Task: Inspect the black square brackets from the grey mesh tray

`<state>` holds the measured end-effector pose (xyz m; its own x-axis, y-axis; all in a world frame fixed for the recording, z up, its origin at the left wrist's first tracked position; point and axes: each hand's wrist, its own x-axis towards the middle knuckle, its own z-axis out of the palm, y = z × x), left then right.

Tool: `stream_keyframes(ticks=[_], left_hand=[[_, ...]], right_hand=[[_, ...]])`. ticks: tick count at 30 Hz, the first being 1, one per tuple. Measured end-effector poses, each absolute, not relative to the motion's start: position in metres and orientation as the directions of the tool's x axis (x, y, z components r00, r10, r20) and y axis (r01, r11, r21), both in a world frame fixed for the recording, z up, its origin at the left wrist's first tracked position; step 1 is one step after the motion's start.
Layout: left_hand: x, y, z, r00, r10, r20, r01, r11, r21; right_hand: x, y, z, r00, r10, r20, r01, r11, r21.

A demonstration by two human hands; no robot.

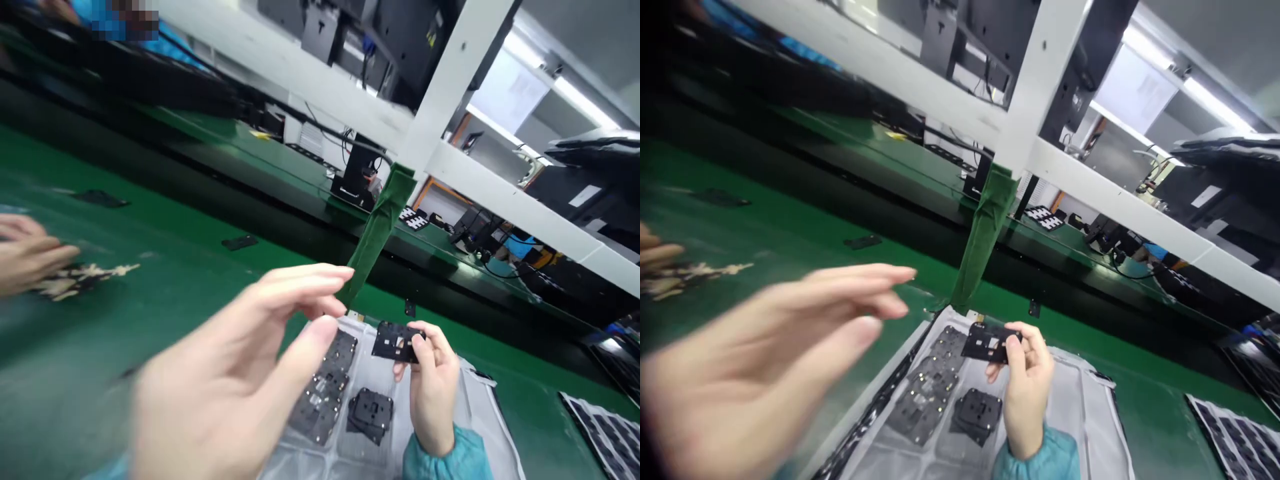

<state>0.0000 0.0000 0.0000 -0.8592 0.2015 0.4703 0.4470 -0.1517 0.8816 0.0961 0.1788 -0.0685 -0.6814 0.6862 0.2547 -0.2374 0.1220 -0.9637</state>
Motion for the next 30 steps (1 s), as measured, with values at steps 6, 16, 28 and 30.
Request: stream_keyframes(ticks=[6,16,28,30], left_hand=[[0.004,0.029,0.002,-0.655,0.685,0.318,0.357,-0.09,0.93],[0.013,0.048,-0.017,-0.7,0.622,0.35,0.239,-0.258,0.936],[0.017,0.035,-0.019,-0.663,0.539,0.519,0.42,-0.306,0.855],[0.021,0.035,-0.018,-0.696,0.509,0.507,0.408,-0.301,0.862]], right_hand=[[0.099,0.172,-0.067,-0.592,0.766,0.252,-0.357,0.032,-0.934],[0.104,0.159,-0.071,-0.535,0.763,0.364,-0.416,0.138,-0.899],[0.106,0.153,-0.062,-0.734,0.543,0.407,-0.506,-0.038,-0.862],[0.109,0.156,-0.065,-0.756,0.505,0.416,-0.476,0.012,-0.879]])
